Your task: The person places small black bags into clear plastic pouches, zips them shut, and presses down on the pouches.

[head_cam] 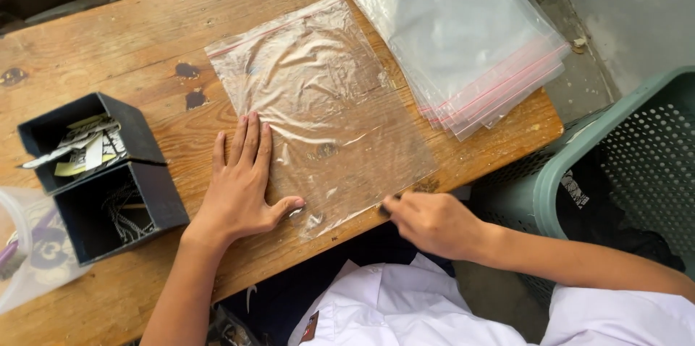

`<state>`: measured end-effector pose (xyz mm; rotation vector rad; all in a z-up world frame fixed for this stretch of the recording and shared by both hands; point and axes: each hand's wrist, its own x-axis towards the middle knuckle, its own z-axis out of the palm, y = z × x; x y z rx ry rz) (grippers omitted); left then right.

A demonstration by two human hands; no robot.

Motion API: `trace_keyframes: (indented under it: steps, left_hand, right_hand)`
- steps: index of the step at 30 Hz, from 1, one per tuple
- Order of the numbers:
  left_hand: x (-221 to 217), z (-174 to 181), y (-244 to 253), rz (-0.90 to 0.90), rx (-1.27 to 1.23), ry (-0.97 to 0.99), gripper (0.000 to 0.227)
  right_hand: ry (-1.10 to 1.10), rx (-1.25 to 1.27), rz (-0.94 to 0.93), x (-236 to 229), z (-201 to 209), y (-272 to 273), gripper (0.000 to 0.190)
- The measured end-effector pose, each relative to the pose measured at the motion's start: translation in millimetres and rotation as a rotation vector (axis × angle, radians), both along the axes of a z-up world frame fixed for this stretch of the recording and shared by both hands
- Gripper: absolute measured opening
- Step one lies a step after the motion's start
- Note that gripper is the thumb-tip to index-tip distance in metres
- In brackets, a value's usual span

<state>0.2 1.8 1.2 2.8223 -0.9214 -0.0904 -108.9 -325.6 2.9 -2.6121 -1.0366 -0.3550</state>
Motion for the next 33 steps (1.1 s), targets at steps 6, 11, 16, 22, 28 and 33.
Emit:
trace_keyframes:
  steps: [6,11,16,22,28,33]
  left_hand:
    - [5,3,7,-0.015,-0.124,0.026,0.126]
    - [11,-7,9,0.021,-0.215,-0.029,0.082]
    - [15,-11,12,0.036,-0.247,-0.065,0.068]
    - [18,-21,17,0.025,-0.338,-0.046,0.053]
    - [13,-5,14,0.018,-0.314,-0.019,0.056]
    - [8,9,8,-0.086,-0.297,-0.11,0.068]
  right_hand:
    - [-0.081,-0.039,0.092,63,25,31,0.027]
    - [-0.046,0.009,0.293,61,-17,97,0.02]
    - [0.255,-0.066,0.566,53,8,122,0.021]
    - [-0.186,-0.118,0.379,99,-22,136,0.016]
    - [0.386,-0.032,0.714,61,27,97,0.015]
    - [0.346,0.198,0.102,125,121,37,0.023]
